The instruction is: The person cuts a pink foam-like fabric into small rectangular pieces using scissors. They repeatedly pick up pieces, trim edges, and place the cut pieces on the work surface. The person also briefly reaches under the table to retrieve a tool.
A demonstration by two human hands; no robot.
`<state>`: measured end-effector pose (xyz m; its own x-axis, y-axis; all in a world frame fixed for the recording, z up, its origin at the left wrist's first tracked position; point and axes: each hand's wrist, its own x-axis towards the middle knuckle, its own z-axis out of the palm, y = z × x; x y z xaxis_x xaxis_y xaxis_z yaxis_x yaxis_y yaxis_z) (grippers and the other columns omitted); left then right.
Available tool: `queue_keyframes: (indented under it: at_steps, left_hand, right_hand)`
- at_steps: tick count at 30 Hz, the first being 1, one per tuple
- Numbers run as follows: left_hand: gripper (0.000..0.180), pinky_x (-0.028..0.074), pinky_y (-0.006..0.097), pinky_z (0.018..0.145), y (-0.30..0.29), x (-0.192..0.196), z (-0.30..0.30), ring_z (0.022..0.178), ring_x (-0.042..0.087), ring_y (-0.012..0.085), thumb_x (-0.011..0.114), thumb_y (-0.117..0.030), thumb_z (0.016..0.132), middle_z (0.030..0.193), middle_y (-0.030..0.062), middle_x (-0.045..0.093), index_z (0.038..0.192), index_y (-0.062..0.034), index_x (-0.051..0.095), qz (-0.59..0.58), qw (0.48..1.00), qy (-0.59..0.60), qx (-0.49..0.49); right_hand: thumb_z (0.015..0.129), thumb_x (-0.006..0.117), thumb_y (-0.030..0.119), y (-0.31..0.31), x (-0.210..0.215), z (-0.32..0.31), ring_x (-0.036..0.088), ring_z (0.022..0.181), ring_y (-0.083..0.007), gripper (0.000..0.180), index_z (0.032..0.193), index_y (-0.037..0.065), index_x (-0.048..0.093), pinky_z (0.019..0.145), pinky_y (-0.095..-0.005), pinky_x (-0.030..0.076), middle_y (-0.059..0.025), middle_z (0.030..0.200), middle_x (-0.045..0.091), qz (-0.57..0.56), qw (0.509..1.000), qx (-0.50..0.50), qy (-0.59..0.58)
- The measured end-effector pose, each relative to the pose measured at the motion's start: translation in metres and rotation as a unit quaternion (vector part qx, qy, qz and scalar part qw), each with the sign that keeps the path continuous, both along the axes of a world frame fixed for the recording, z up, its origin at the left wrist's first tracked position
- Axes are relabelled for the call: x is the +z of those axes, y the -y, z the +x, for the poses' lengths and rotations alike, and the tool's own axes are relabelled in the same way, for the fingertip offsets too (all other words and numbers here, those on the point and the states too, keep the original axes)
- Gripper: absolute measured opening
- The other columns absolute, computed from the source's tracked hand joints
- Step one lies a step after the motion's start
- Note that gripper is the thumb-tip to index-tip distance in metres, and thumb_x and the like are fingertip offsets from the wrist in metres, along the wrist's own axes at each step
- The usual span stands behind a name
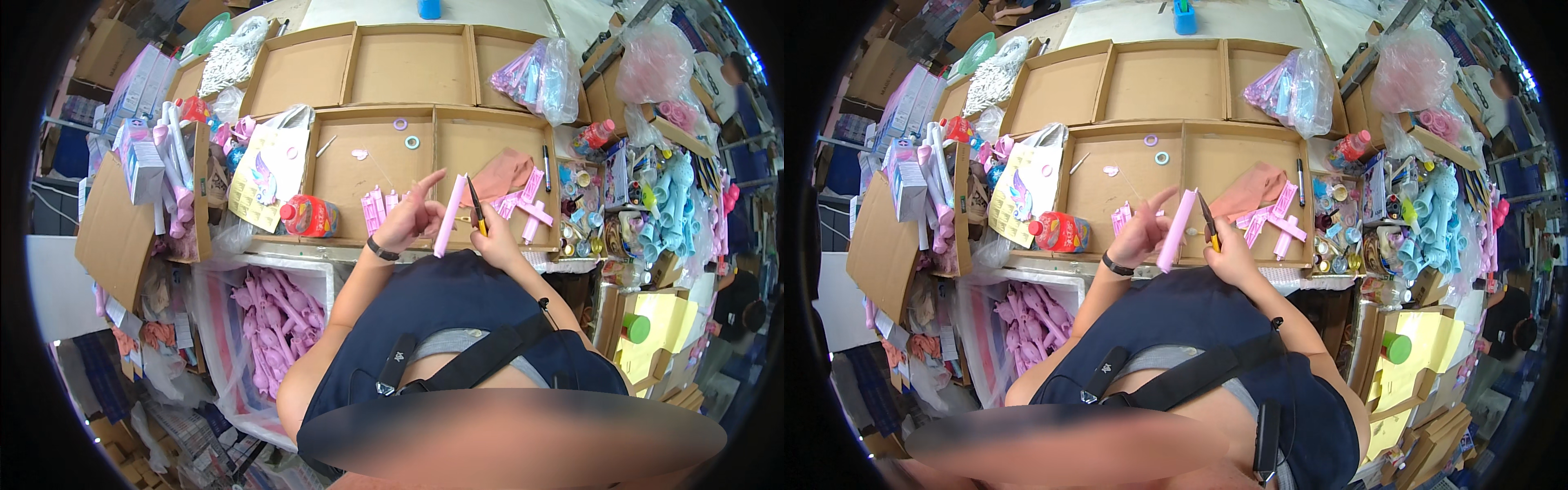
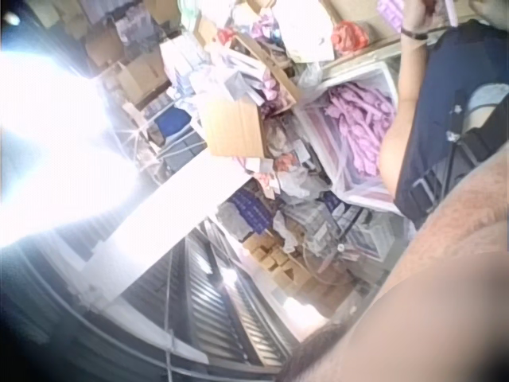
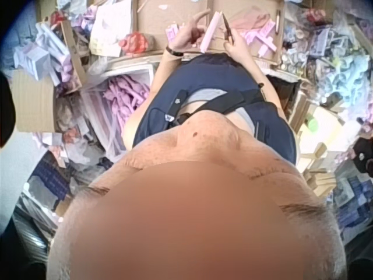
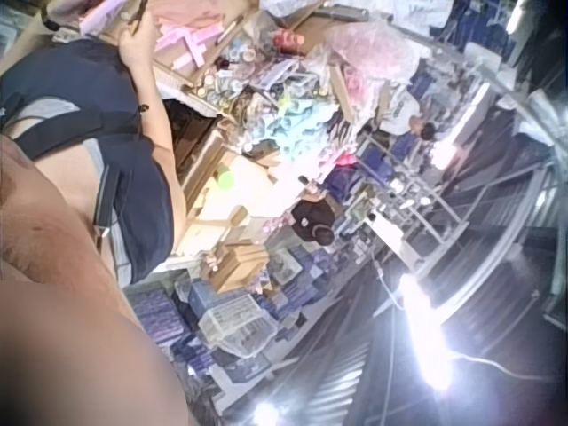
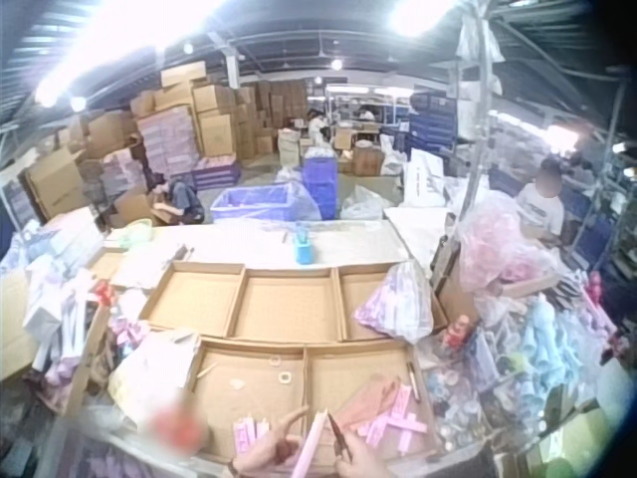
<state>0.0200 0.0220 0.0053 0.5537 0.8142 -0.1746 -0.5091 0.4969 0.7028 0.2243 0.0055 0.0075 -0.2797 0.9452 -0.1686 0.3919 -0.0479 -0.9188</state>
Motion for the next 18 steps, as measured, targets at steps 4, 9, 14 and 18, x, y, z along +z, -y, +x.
queue_keyframes:
  at_steps: [4,9,14,18]
  left_hand:
    - [0.07,0.036,0.02,0.05,-0.004,0.008,0.0,0.063,0.047,0.0103,0.026,-0.058,0.089,0.116,0.0177,0.053,0.142,-0.019,0.0,0.075,0.989,0.085,0.1]
    - [0.06,0.041,0.02,0.059,-0.015,-0.007,0.01,0.075,0.053,0.0129,0.03,-0.041,0.095,0.128,0.0186,0.043,0.141,-0.0163,0.0,0.138,0.973,-0.09,0.164]
    - [0.055,0.044,0.02,0.063,-0.014,-0.041,0.013,0.078,0.054,0.0105,0.039,-0.026,0.095,0.118,0.0155,0.051,0.139,-0.0084,0.011,0.12,0.952,-0.25,0.128]
    - [0.051,0.045,0.021,0.063,-0.029,-0.072,0.005,0.077,0.056,0.0116,0.045,-0.024,0.093,0.111,0.0145,0.056,0.134,-0.0023,0.025,0.091,0.926,-0.344,0.122]
  right_hand:
    - [0.068,0.053,0.002,0.005,-0.003,-0.003,0.05,0.061,-0.0241,0.016,0.082,0.002,0.044,0.057,-0.0324,0.04,-0.0127,0.067,0.047,0.038,0.999,0.013,0.023]
    - [0.071,0.053,0.004,0.009,-0.003,-0.008,0.05,0.062,-0.0223,0.016,0.084,0.002,0.045,0.058,-0.0316,0.041,-0.0117,0.069,0.048,0.014,1.0,0.013,-0.001]
    - [0.071,0.054,0.005,0.005,-0.01,0.001,0.05,0.062,-0.0177,0.017,0.086,0.003,0.045,0.058,-0.0296,0.04,-0.0095,0.071,0.048,-0.024,1.0,0.012,-0.005]
    - [0.076,0.055,0.006,0.01,-0.019,0.007,0.05,0.065,-0.0137,0.02,0.095,0.005,0.049,0.059,-0.0267,0.041,-0.0049,0.077,0.051,-0.084,0.992,0.015,-0.094]
